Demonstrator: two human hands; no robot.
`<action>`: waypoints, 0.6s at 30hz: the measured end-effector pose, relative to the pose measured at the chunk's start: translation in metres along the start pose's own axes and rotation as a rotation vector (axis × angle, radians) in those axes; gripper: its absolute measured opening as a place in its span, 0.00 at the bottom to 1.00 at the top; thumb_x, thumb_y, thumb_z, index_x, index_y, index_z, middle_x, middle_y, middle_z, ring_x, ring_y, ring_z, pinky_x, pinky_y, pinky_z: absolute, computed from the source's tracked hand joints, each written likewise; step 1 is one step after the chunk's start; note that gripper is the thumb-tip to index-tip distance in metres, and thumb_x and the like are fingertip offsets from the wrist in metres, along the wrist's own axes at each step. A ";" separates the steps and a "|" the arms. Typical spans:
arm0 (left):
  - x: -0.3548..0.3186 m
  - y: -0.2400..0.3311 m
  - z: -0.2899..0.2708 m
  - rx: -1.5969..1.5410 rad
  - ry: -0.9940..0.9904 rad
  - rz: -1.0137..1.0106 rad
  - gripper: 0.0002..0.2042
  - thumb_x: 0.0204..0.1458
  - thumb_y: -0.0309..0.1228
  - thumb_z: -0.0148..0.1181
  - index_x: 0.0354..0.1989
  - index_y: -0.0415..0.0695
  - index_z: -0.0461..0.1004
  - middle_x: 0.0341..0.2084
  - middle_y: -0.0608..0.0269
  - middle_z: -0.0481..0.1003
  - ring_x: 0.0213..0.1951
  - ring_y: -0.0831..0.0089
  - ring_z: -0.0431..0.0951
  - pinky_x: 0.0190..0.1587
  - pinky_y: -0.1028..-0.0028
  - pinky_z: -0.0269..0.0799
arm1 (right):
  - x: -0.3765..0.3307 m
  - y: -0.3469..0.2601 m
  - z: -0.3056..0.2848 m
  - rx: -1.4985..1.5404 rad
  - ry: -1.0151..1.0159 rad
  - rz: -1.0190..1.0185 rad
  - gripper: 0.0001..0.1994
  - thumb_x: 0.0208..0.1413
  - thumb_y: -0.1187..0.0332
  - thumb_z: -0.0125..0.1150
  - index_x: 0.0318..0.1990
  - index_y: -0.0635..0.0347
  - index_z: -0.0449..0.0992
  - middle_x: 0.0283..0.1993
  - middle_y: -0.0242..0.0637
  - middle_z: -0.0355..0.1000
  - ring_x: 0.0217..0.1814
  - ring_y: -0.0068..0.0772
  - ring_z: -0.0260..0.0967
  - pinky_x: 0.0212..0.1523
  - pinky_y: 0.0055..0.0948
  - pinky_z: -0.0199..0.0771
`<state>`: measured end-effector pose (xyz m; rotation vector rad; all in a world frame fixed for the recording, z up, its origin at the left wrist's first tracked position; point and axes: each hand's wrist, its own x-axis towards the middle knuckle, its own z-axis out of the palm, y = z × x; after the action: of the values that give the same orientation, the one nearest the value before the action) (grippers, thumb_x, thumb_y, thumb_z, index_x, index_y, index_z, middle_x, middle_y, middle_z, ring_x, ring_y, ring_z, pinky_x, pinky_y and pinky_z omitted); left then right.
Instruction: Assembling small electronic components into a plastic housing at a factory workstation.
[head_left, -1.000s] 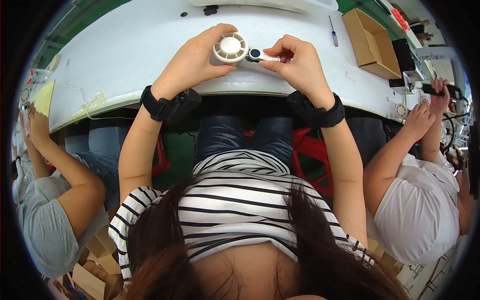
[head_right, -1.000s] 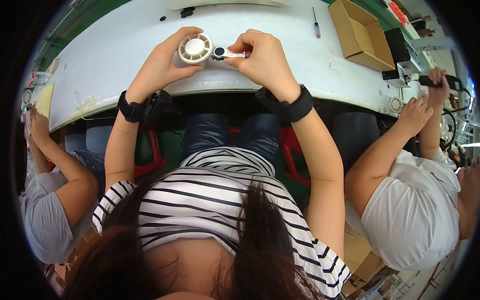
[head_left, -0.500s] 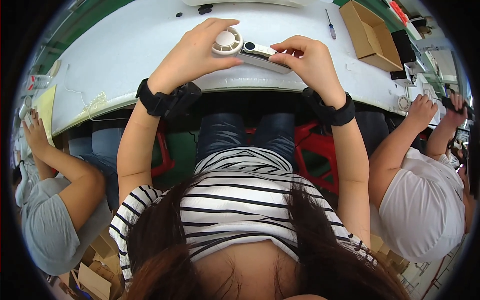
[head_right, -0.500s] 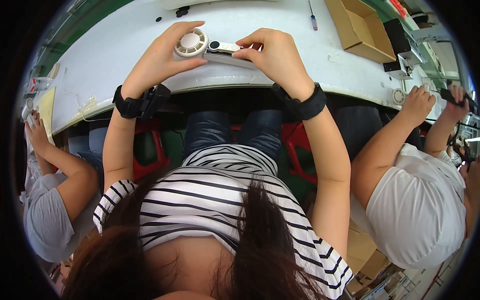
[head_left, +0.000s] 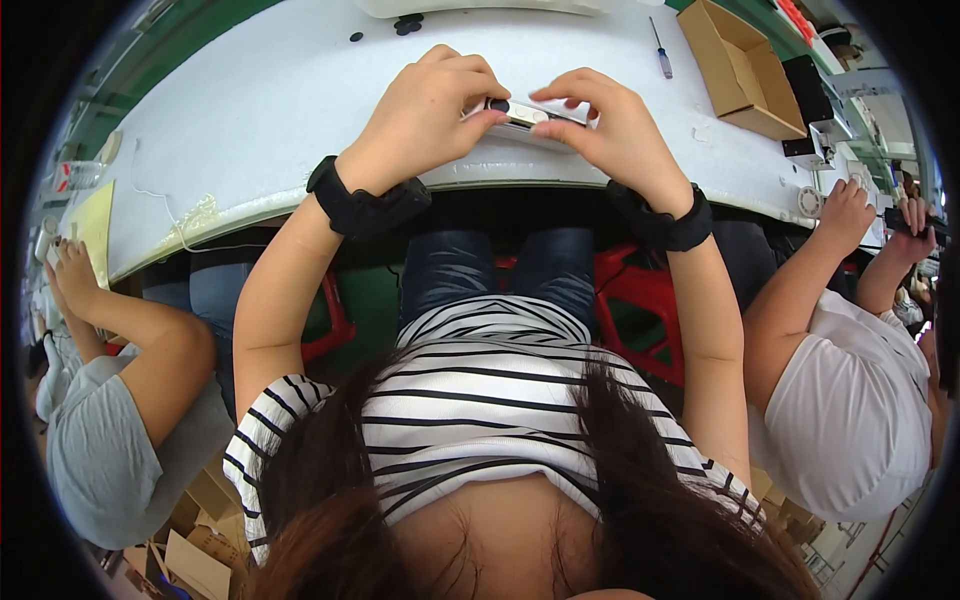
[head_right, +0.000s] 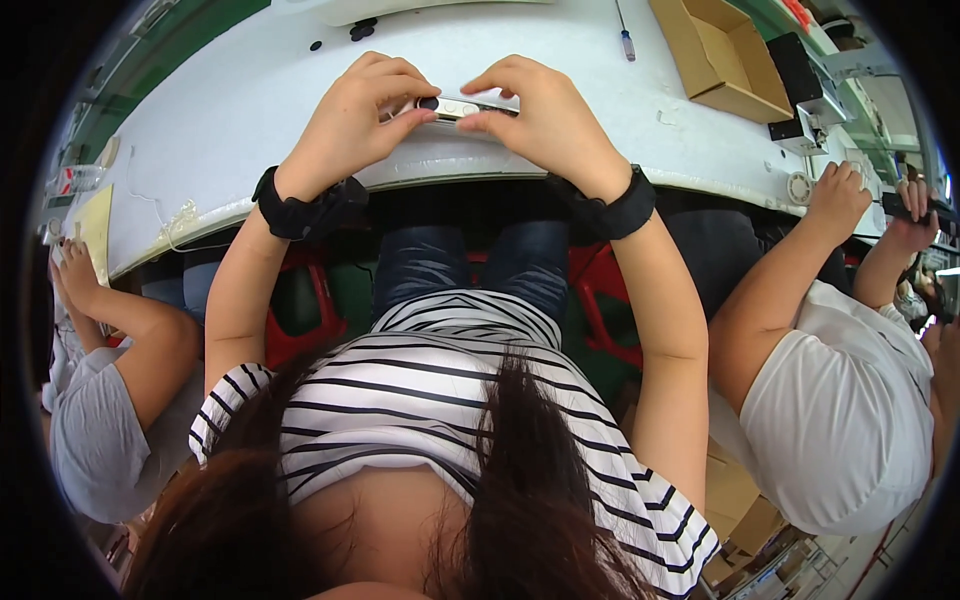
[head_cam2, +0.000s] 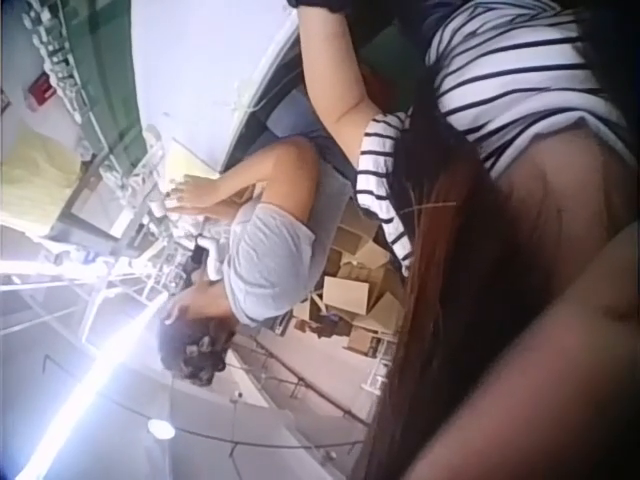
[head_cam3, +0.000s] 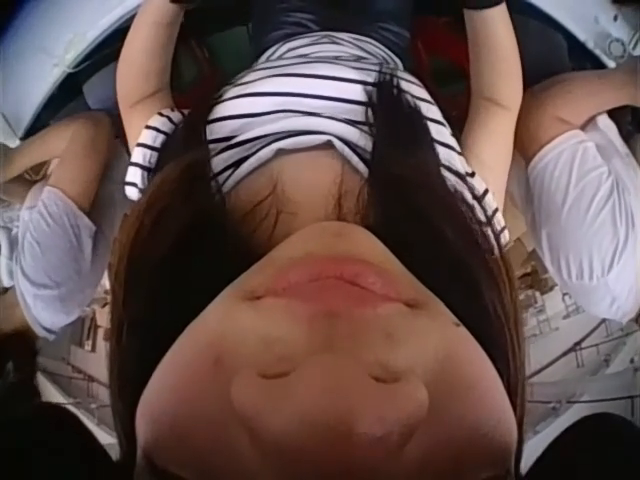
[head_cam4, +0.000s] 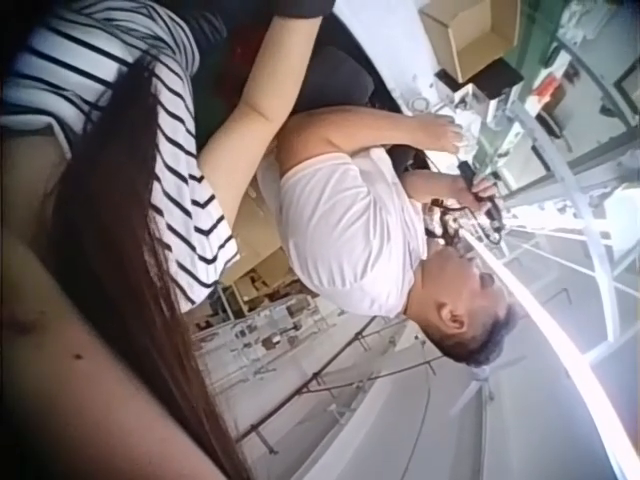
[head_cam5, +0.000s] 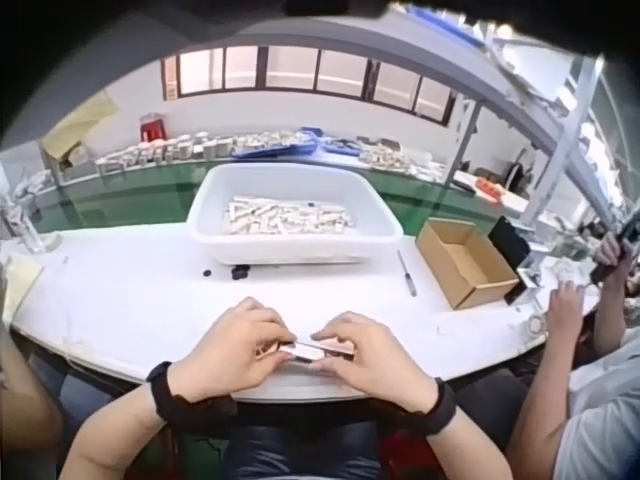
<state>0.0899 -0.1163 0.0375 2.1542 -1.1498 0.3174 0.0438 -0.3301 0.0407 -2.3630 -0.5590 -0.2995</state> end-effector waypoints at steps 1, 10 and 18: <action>0.002 0.008 -0.005 0.052 -0.069 -0.026 0.09 0.45 0.33 0.64 0.34 0.44 0.79 0.32 0.65 0.76 0.39 0.65 0.72 0.41 0.69 0.69 | -0.003 0.001 0.002 0.006 0.028 -0.031 0.12 0.45 0.73 0.66 0.40 0.63 0.77 0.36 0.41 0.74 0.33 0.36 0.72 0.37 0.26 0.71; 0.016 0.022 -0.016 0.382 -0.390 -0.137 0.17 0.41 0.35 0.66 0.40 0.41 0.74 0.35 0.63 0.75 0.43 0.62 0.71 0.48 0.67 0.65 | -0.021 -0.001 0.020 -0.130 0.066 -0.109 0.21 0.45 0.70 0.68 0.48 0.63 0.73 0.46 0.44 0.73 0.46 0.39 0.70 0.45 0.30 0.71; 0.016 0.004 0.011 0.510 -0.110 0.133 0.16 0.39 0.37 0.67 0.34 0.42 0.74 0.33 0.60 0.77 0.41 0.63 0.74 0.46 0.61 0.65 | -0.019 0.025 0.032 -0.068 0.267 -0.156 0.20 0.44 0.71 0.68 0.48 0.62 0.73 0.45 0.43 0.73 0.47 0.40 0.70 0.48 0.30 0.72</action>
<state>0.0949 -0.1349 0.0388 2.5604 -1.3932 0.6131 0.0411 -0.3313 -0.0037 -2.2972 -0.6125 -0.7030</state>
